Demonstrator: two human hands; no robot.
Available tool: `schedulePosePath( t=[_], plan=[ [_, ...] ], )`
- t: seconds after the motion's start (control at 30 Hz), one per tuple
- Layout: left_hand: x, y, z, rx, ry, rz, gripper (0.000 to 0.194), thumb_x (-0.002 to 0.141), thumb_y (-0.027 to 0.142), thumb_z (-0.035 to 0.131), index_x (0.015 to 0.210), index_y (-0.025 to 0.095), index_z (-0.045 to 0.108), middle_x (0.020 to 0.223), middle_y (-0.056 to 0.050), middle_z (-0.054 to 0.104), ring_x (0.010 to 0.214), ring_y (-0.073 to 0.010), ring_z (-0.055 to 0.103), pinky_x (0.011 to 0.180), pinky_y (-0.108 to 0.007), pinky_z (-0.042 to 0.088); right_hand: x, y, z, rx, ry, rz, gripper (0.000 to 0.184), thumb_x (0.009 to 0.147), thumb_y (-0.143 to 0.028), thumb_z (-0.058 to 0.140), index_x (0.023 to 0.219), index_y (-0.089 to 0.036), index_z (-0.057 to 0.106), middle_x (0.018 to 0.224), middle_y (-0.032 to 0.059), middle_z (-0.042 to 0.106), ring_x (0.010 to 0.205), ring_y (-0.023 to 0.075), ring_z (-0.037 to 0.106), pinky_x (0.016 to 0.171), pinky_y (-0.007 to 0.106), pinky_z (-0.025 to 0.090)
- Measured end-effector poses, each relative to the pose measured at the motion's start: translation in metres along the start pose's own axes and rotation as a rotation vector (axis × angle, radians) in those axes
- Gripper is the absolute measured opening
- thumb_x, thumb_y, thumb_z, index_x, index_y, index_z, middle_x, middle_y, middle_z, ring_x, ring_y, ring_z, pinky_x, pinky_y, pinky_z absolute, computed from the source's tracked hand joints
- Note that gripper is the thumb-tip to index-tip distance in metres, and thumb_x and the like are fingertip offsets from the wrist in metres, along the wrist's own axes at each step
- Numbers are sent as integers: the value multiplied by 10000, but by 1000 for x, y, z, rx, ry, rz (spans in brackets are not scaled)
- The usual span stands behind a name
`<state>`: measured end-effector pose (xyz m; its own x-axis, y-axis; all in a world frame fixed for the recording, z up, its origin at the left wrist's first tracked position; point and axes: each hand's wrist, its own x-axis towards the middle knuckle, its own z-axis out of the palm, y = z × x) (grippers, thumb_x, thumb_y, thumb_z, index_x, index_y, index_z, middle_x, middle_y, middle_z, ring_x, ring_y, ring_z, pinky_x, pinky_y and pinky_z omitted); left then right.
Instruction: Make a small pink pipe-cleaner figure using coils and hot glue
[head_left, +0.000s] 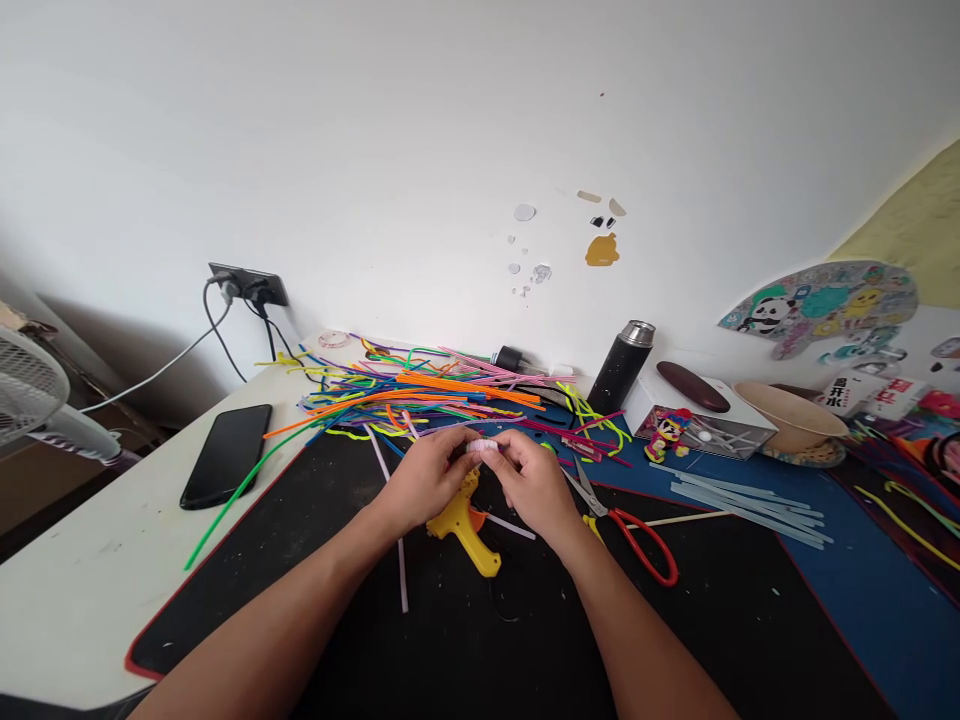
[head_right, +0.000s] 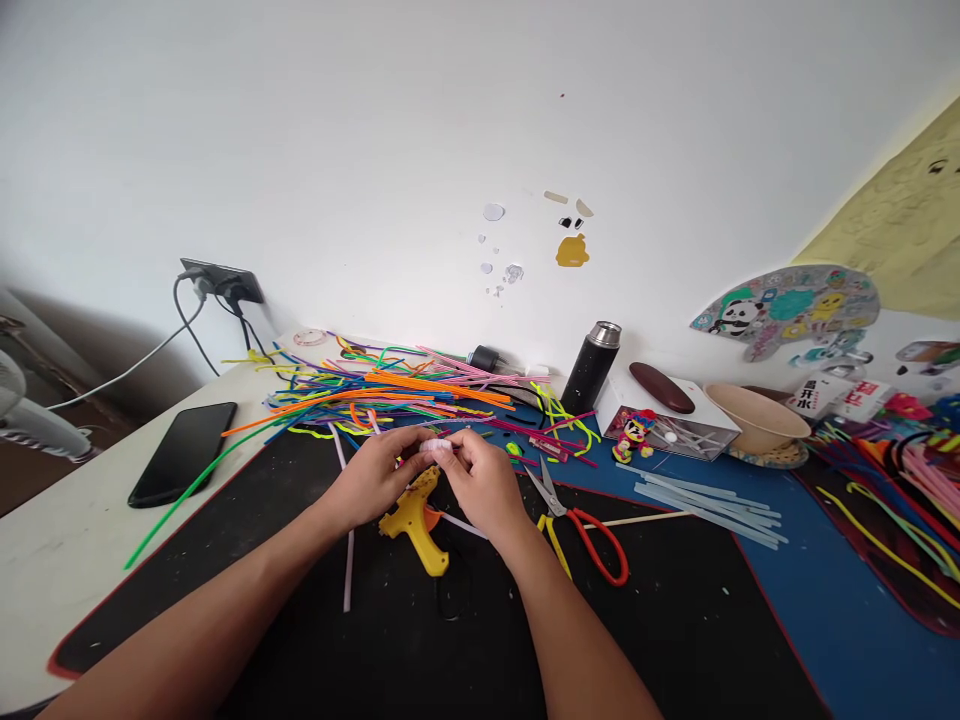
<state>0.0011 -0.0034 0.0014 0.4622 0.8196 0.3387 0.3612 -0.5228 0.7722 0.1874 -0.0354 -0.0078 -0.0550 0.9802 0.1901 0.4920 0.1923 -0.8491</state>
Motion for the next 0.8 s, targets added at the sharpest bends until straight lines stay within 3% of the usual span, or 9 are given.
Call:
schedulePosePath(
  t=[0.37,0.8],
  plan=[
    [-1,-10,10,69,43,13,200,1003,282,523,1085,199,685,1067,-95,767,978,-258,718,861,-351,517,2,3,5,34,38,-50,369,984,-559,560,839,-223,605,549,-70,419,487,129,374,492,263,243],
    [-1,-7,12,57,71,18,180,990,268,550,1042,182,699,998,-86,779,920,-242,726,813,-322,520,1,3,9,142,29,-33,364,976,-565,584,826,-232,572,542,-78,409,464,120,341,468,253,230]
  ],
)
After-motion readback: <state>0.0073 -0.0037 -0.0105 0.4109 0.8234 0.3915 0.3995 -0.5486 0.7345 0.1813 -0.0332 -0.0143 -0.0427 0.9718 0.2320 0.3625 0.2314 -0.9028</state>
